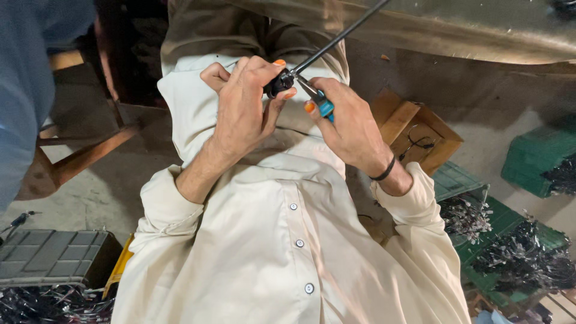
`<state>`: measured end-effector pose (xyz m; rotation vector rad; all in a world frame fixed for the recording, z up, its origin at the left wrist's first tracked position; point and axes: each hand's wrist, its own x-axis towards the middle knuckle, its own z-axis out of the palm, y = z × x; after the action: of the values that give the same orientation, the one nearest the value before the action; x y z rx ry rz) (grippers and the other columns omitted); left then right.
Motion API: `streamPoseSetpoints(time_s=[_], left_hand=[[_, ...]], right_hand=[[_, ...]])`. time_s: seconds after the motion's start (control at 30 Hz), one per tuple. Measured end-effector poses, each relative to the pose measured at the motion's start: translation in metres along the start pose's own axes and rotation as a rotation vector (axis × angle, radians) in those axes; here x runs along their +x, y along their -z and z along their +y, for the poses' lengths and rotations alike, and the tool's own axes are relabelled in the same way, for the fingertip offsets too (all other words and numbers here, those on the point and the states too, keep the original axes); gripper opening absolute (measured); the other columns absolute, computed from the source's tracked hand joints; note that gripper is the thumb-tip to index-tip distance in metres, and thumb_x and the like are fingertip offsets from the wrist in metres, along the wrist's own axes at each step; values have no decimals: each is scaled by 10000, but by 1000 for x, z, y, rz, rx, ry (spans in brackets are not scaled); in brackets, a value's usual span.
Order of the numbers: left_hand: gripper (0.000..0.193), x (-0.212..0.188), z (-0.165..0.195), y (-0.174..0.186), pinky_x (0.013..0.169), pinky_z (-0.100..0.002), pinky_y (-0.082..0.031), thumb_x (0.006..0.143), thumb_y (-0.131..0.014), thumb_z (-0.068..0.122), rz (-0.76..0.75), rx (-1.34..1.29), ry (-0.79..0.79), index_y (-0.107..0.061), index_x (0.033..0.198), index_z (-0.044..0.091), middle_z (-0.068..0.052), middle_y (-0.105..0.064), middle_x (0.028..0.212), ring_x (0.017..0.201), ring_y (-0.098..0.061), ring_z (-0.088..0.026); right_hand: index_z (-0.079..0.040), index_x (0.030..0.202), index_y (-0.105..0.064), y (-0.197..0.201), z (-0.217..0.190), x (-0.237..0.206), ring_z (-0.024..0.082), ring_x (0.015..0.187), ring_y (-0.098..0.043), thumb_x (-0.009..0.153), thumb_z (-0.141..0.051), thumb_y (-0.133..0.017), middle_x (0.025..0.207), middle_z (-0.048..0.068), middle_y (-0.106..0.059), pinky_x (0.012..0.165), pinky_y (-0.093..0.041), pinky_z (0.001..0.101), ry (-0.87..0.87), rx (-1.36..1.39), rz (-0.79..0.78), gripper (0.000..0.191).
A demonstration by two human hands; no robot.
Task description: The person sits at a workbench assembling electrical connectors, attaching wires to black connector bodies and using pliers to crimp and secure the terminals. They work through connectors one at a time, placing finished assemblies on the table and picking up new parts.
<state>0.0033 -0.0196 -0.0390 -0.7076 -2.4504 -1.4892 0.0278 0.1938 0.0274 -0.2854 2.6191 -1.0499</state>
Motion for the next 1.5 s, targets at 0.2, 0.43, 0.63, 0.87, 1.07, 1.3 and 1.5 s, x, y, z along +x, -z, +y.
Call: streamPoseSetpoints(time_s=[0.2,0.43,0.63,0.87,1.07,1.3,1.5], left_hand=[[372,4,0,6,893,-429,-227,1074,-739,224,-61,-38,-14,-503,1334,100,-19,-607,1028,912,-568,-215],[350,-2,-7,1,891,-431,-226,1077,-741,198,-82,-73,-7,-507,1312,85,-10,-612,1013,897,-570,-218],[347,-13,-14,-6,979,-419,-276,1079,-719,232,-109,-241,117,-526,1309,56,-79,-651,1149,993,-536,-248],[365,-18,-8,-9,1083,-345,-359,1123,-643,288,-166,-440,337,-521,1359,38,-78,-633,1276,1143,-425,-230],[371,-15,-5,-3,1092,-340,-353,1129,-632,295,-154,-465,331,-518,1364,32,-68,-626,1229,1145,-431,-225],[372,-17,6,0,1042,-368,-321,1106,-630,309,-192,-422,251,-544,1340,34,-72,-671,1148,1052,-412,-226],[385,-21,8,-3,1051,-396,-287,1100,-645,302,-157,-388,172,-505,1311,12,-99,-689,1172,1010,-493,-243]], right_hand=[[-16,1242,-564,0,1,1,359,834,-679,1053,-222,-659,987,190,-678,743,-526,408,-144,86,-64,295],[-32,1184,-572,-9,4,-2,329,679,-685,1039,-211,-677,826,161,-676,610,-512,392,-190,65,-25,253],[-34,1185,-573,-21,12,-5,328,705,-701,1032,-178,-674,846,167,-684,620,-528,392,-149,64,34,234],[-6,1226,-567,-20,11,-1,347,794,-692,1030,-181,-676,931,190,-672,724,-546,405,-191,143,-15,284],[-5,1282,-558,-19,15,1,390,1083,-639,1039,-77,-684,1224,203,-629,940,-528,437,17,48,80,284],[-49,1220,-613,-20,33,17,379,1151,-617,886,9,-737,1183,146,-627,980,-517,453,309,-204,236,361],[-69,1035,-595,-23,48,27,333,841,-622,966,-48,-864,917,100,-612,747,-500,425,322,-156,326,279]])
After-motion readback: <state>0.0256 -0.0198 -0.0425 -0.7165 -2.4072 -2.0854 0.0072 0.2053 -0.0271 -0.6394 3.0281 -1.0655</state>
